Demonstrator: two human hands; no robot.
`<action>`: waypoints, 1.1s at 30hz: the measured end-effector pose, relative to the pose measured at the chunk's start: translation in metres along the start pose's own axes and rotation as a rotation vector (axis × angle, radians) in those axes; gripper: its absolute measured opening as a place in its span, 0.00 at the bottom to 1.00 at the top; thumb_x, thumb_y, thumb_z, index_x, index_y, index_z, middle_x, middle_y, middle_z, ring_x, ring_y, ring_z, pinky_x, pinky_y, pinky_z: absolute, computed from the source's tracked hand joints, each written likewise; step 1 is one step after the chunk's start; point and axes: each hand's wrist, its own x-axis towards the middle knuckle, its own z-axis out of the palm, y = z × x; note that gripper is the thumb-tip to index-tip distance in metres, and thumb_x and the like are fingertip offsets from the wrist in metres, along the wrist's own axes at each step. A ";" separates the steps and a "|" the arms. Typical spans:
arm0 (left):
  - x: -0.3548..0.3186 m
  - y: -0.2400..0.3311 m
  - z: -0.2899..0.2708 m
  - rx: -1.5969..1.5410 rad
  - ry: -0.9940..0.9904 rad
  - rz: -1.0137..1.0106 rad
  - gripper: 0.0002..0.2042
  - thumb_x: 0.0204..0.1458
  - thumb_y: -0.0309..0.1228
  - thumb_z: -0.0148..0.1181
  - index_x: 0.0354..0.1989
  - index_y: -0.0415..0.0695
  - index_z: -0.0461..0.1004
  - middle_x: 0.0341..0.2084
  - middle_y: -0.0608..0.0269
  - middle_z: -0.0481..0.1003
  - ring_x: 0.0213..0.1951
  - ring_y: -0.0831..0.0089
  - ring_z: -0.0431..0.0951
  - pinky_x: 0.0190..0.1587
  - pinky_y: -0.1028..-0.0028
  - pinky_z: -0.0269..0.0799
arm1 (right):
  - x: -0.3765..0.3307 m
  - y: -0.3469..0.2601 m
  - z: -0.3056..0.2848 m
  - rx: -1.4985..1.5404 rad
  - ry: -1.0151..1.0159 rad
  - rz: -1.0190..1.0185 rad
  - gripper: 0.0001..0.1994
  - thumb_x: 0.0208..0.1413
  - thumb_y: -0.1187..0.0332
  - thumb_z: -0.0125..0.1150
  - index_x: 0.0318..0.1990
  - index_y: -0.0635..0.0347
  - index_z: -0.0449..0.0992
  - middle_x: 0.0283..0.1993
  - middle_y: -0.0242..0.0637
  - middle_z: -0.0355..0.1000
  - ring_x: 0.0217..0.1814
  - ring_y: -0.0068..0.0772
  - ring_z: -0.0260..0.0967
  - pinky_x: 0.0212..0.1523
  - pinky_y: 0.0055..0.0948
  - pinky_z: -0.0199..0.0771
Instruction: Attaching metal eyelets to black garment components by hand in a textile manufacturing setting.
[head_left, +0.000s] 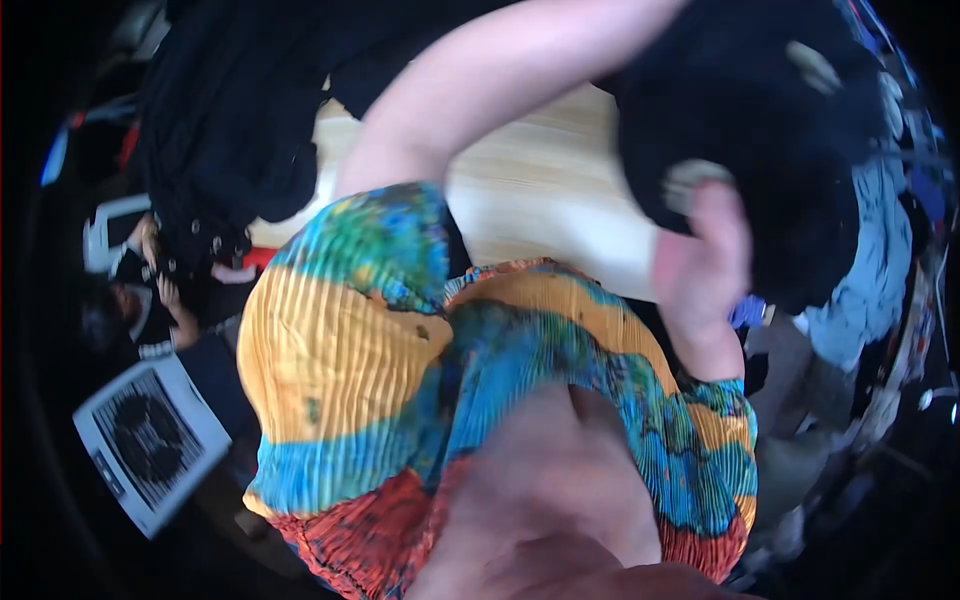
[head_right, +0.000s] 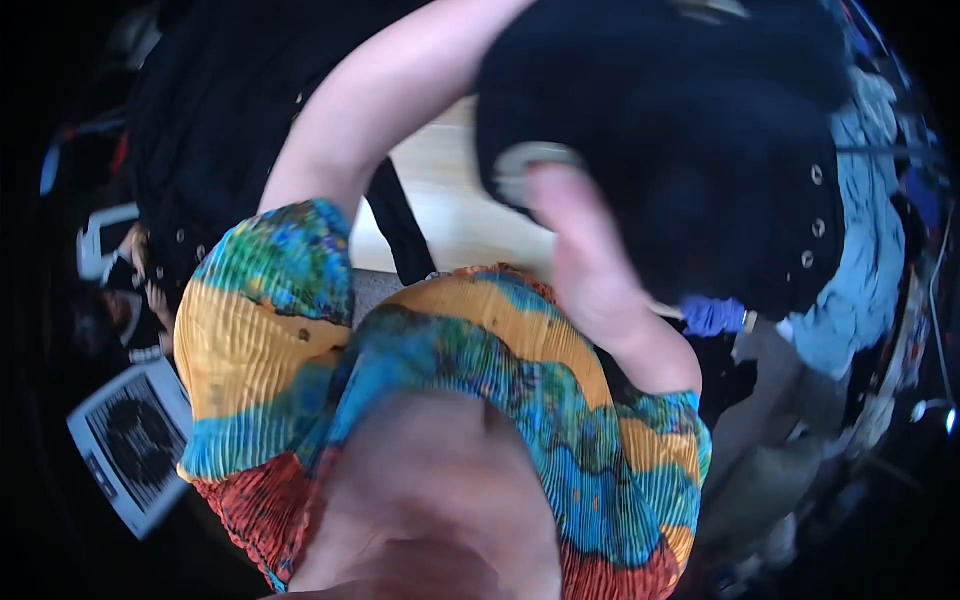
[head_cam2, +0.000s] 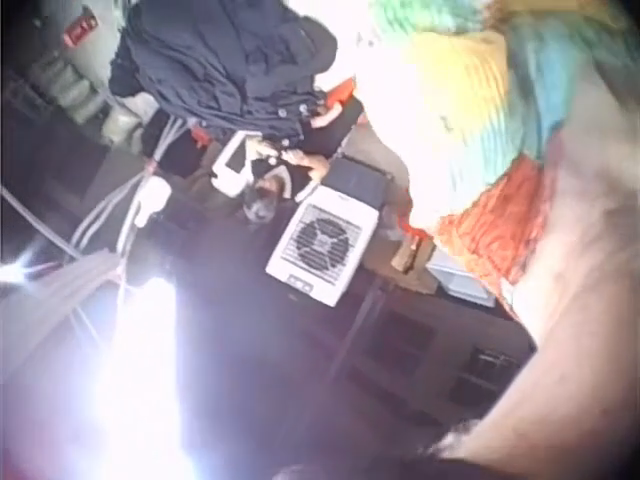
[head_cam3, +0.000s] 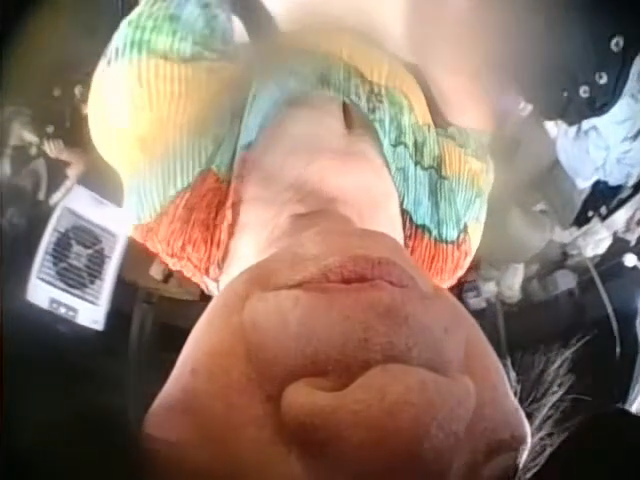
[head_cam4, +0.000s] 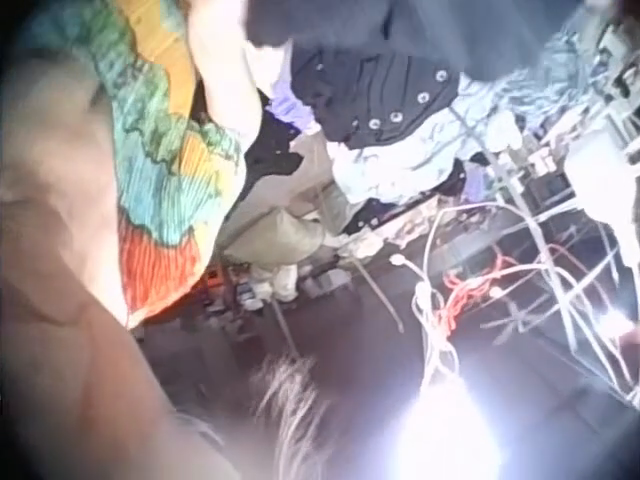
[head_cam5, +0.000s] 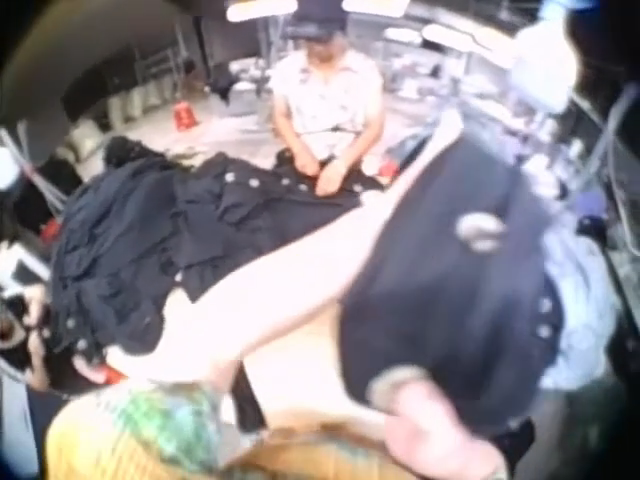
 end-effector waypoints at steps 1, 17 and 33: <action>-0.067 0.001 0.024 0.037 0.115 0.030 0.39 0.40 0.62 0.37 0.52 0.39 0.58 0.48 0.56 0.64 0.50 0.63 0.62 0.52 0.66 0.54 | -0.001 0.010 0.022 -0.087 -0.069 0.170 0.15 0.48 0.65 0.48 0.41 0.65 0.68 0.43 0.38 0.67 0.48 0.29 0.60 0.54 0.30 0.53; -0.474 -0.124 -0.055 0.675 1.723 0.259 0.41 0.39 0.51 0.56 0.54 0.32 0.49 0.48 0.44 0.60 0.48 0.61 0.64 0.51 0.72 0.58 | -0.021 0.306 0.036 -0.707 -0.738 0.871 0.16 0.45 0.68 0.56 0.42 0.63 0.64 0.48 0.38 0.62 0.47 0.28 0.61 0.48 0.28 0.60; -0.388 -0.118 -0.055 1.638 2.051 -0.513 0.43 0.33 0.38 0.63 0.56 0.47 0.41 0.49 0.43 0.53 0.49 0.49 0.61 0.51 0.63 0.58 | 0.057 0.305 -0.139 -1.811 -0.107 0.345 0.12 0.44 0.65 0.47 0.37 0.60 0.65 0.34 0.52 0.67 0.38 0.51 0.66 0.40 0.40 0.66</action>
